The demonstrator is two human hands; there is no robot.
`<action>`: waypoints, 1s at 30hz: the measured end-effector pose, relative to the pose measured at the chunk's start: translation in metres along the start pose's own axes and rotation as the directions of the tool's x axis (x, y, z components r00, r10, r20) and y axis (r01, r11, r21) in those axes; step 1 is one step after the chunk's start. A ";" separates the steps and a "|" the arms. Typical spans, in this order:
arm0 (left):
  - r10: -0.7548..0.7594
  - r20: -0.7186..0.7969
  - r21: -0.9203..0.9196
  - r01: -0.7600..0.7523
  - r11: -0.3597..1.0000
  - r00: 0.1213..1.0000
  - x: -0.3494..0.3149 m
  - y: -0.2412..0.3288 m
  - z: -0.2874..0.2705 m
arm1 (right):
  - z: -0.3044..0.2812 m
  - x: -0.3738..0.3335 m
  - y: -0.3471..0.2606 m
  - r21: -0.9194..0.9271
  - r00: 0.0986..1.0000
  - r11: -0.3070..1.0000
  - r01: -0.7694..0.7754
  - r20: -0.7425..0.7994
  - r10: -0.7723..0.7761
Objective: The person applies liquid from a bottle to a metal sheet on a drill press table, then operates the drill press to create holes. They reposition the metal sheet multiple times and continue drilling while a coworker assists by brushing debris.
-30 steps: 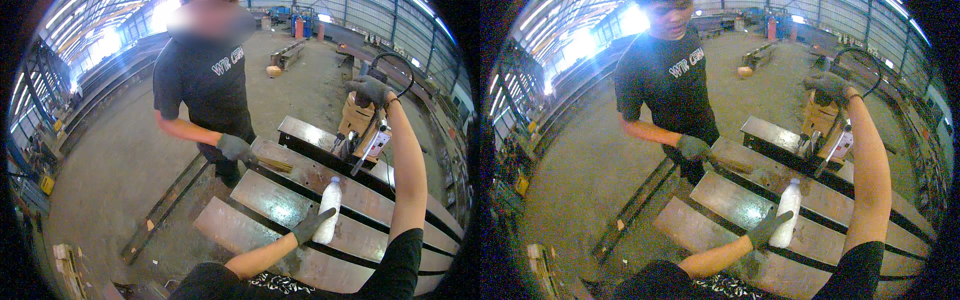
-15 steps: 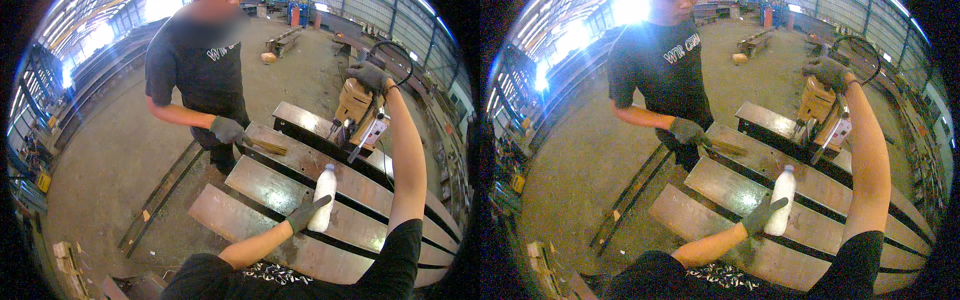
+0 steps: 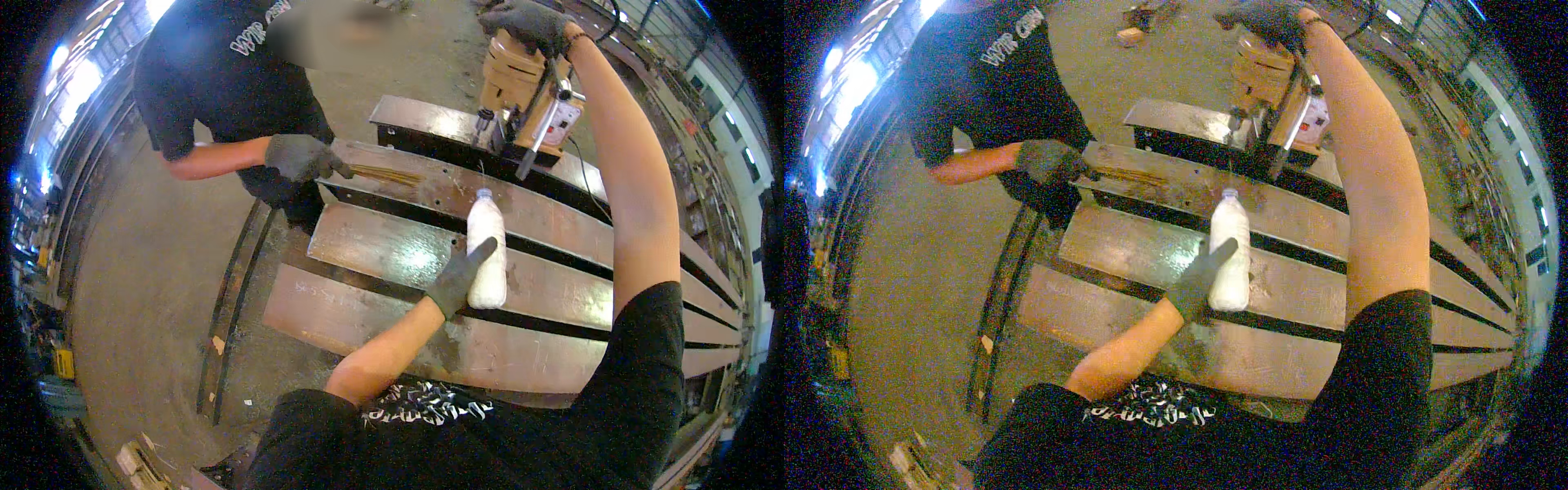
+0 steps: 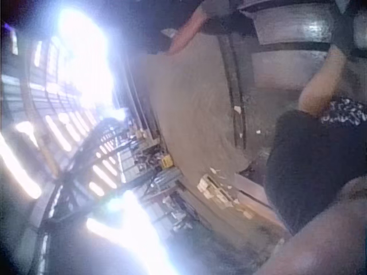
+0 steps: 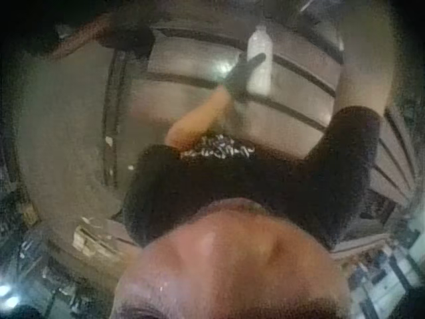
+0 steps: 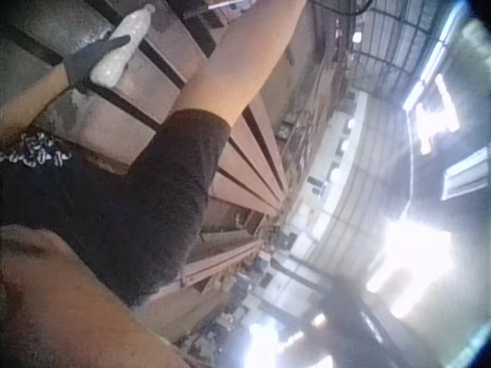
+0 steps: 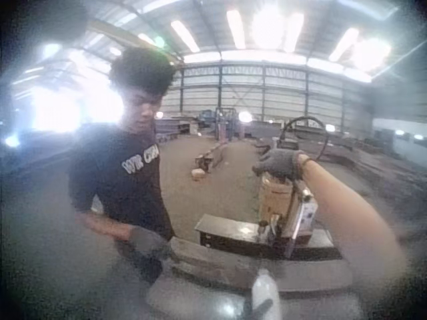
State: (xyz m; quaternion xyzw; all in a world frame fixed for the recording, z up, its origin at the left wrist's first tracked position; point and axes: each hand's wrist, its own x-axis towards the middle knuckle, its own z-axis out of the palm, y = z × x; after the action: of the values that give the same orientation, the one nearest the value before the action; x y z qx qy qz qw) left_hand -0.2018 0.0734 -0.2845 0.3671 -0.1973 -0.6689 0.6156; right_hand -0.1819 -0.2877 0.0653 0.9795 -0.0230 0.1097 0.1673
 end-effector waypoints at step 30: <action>-0.180 -0.013 -0.143 0.177 0.974 0.984 0.001 0.001 0.009 | -0.007 0.015 -0.032 0.332 0.902 0.847 -0.415 0.271 0.335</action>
State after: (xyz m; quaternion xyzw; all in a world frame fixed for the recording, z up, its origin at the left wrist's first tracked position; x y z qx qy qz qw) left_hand -0.2076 0.0707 -0.2780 0.3472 -0.1078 -0.7290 0.5799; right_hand -0.1665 -0.2550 0.0651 0.9753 -0.2098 0.0424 -0.0548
